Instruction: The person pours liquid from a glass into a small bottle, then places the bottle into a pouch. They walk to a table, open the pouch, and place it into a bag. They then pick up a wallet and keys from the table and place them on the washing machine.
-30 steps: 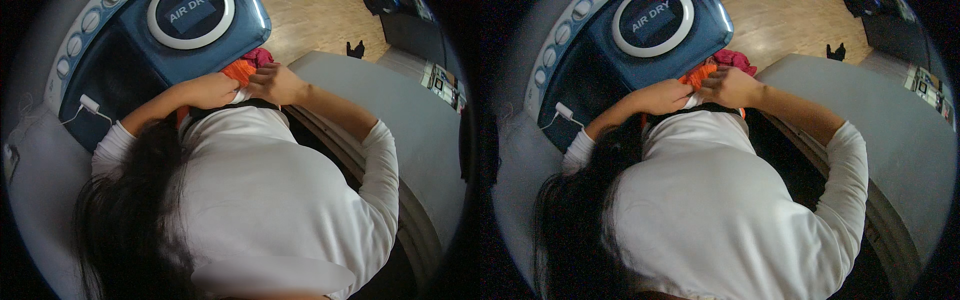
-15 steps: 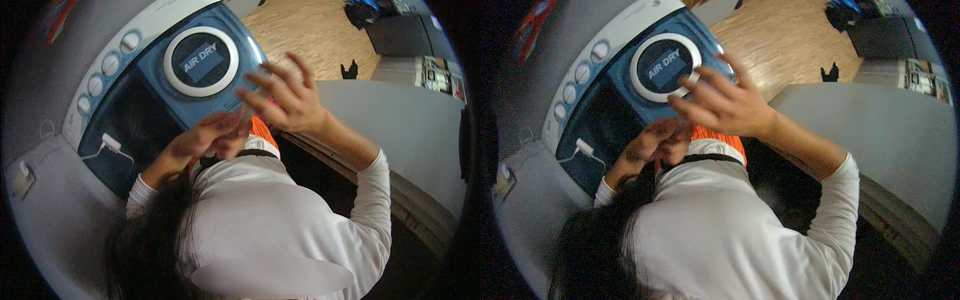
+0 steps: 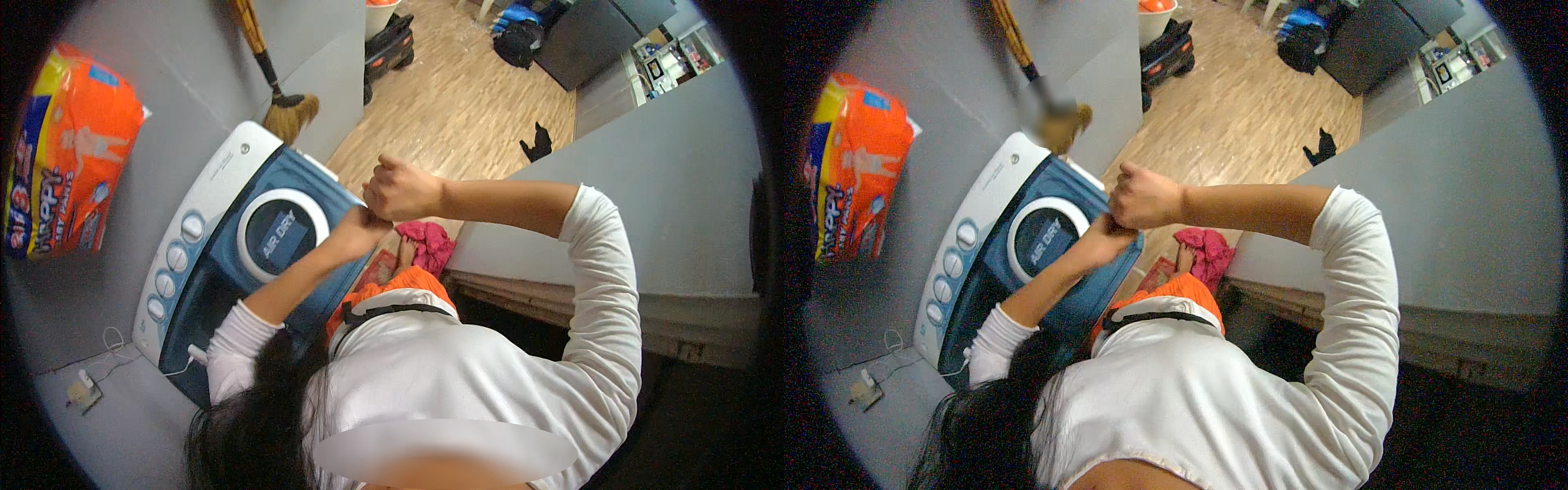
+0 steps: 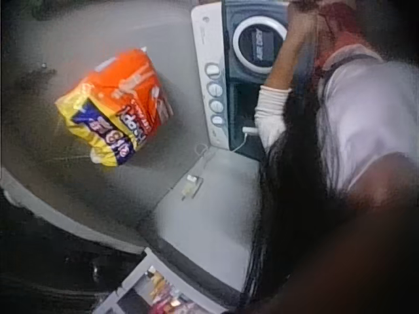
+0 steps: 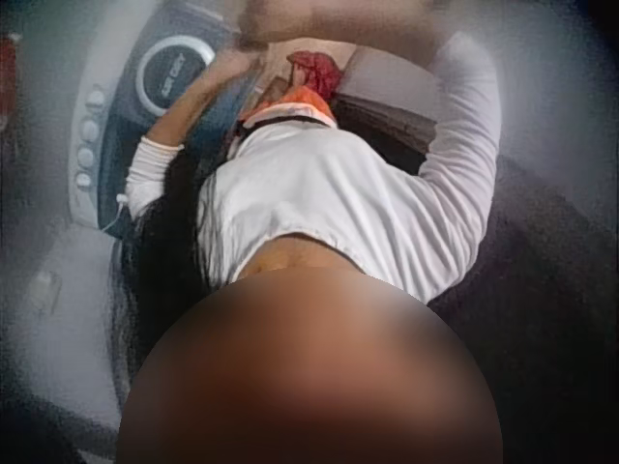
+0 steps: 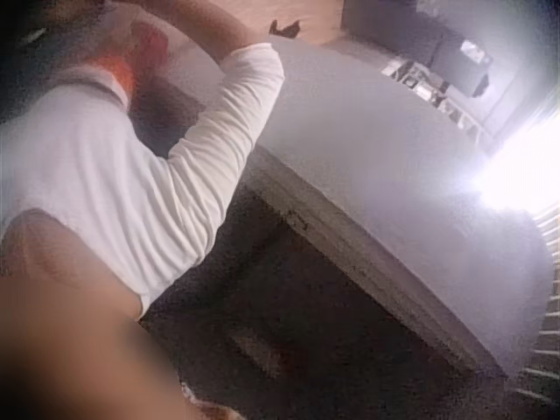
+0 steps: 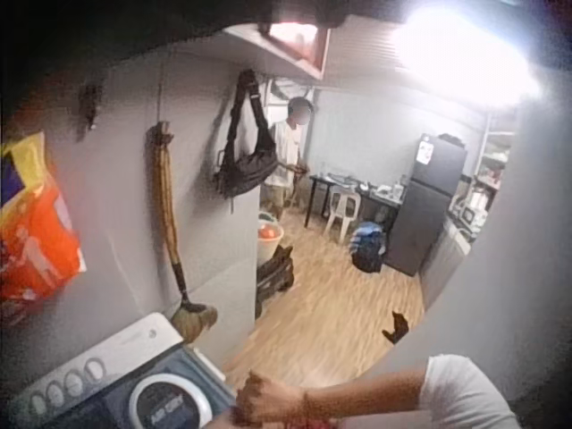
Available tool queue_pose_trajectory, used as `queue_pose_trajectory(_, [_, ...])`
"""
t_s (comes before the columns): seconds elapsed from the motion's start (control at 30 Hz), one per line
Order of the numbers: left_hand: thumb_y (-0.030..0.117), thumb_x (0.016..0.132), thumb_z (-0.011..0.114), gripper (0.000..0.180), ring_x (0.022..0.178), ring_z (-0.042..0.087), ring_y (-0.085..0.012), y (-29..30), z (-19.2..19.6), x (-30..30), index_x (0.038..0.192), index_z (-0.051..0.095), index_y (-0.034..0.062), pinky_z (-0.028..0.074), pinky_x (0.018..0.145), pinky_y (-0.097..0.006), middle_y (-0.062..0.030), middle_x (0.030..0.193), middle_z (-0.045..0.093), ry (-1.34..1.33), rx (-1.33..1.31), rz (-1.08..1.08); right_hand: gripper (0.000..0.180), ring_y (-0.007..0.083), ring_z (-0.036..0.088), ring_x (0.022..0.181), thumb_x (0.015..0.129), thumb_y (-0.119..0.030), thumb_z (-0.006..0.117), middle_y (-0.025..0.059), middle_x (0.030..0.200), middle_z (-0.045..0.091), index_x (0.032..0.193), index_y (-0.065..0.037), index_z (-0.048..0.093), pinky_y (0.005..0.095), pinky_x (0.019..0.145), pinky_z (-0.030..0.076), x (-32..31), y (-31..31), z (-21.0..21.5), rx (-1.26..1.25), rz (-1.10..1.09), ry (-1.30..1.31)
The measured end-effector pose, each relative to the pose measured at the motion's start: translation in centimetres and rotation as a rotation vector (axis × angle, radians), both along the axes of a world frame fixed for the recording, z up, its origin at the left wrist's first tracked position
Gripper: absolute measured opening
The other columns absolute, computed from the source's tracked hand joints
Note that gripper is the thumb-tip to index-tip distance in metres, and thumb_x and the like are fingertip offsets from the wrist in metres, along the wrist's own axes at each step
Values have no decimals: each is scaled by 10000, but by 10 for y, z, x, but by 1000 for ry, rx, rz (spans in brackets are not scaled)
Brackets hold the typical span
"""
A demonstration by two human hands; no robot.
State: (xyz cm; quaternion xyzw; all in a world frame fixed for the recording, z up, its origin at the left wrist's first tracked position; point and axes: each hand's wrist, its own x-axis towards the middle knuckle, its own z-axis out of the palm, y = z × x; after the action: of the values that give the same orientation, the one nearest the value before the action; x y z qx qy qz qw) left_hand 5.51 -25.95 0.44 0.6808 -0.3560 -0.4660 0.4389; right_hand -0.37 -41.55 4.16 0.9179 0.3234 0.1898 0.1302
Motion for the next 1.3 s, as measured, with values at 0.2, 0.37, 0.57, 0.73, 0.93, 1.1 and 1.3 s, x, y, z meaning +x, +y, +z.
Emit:
queue_pose_trajectory(0.2, [228,791,598,259,748,631,-404,-135,-7,7,727,662,-14,496,661,-470,-253,752,623,-738,47,44,133,200,618,622,710,-245,604,37,635,630,643,-135,636,343,653,404,-8,-121,-24,-11,-404,162])
queue_pose_trajectory(0.37, [158,759,650,194,756,630,-411,-236,-15,16,888,644,13,493,661,-491,-228,763,640,-1106,13,68,152,259,660,661,729,-218,609,109,685,662,629,-115,662,380,562,464,-4,-196,-24,371,-837,384])
queue_pose_trajectory(0.57, [95,703,780,247,467,470,-148,-320,-22,45,839,579,50,373,429,-320,-13,585,534,-132,32,-39,154,221,573,735,764,-262,589,49,728,545,759,-120,531,387,788,424,-14,-262,-38,78,-569,-329])
queue_pose_trajectory(0.73, [42,666,762,276,429,374,-105,-369,-27,48,803,524,77,261,373,-306,18,547,406,261,385,-384,157,199,585,610,731,-250,577,33,612,572,664,-108,561,346,678,399,-15,-321,-57,54,-424,-115])
queue_pose_trajectory(0.93, [-7,629,660,118,455,477,-192,-469,-64,74,676,555,15,358,422,-361,-80,518,472,-200,122,-210,133,189,588,521,707,-230,585,32,548,600,606,-143,588,333,625,390,24,-409,-75,3,-631,37])
queue_pose_trajectory(1.1, [109,643,642,165,636,640,-361,-563,-70,112,675,629,-53,486,585,-465,-264,669,603,-752,-90,-102,131,196,601,503,676,-223,607,59,543,610,564,-157,590,339,590,417,64,-497,-87,120,-780,-19])
queue_pose_trajectory(1.3, [129,677,623,143,719,649,-402,-688,-33,167,706,675,-1,516,650,-487,-239,720,637,-1117,-87,-260,109,248,652,572,643,-227,636,93,584,635,571,-148,661,358,535,473,112,-601,-78,365,-1119,-6])
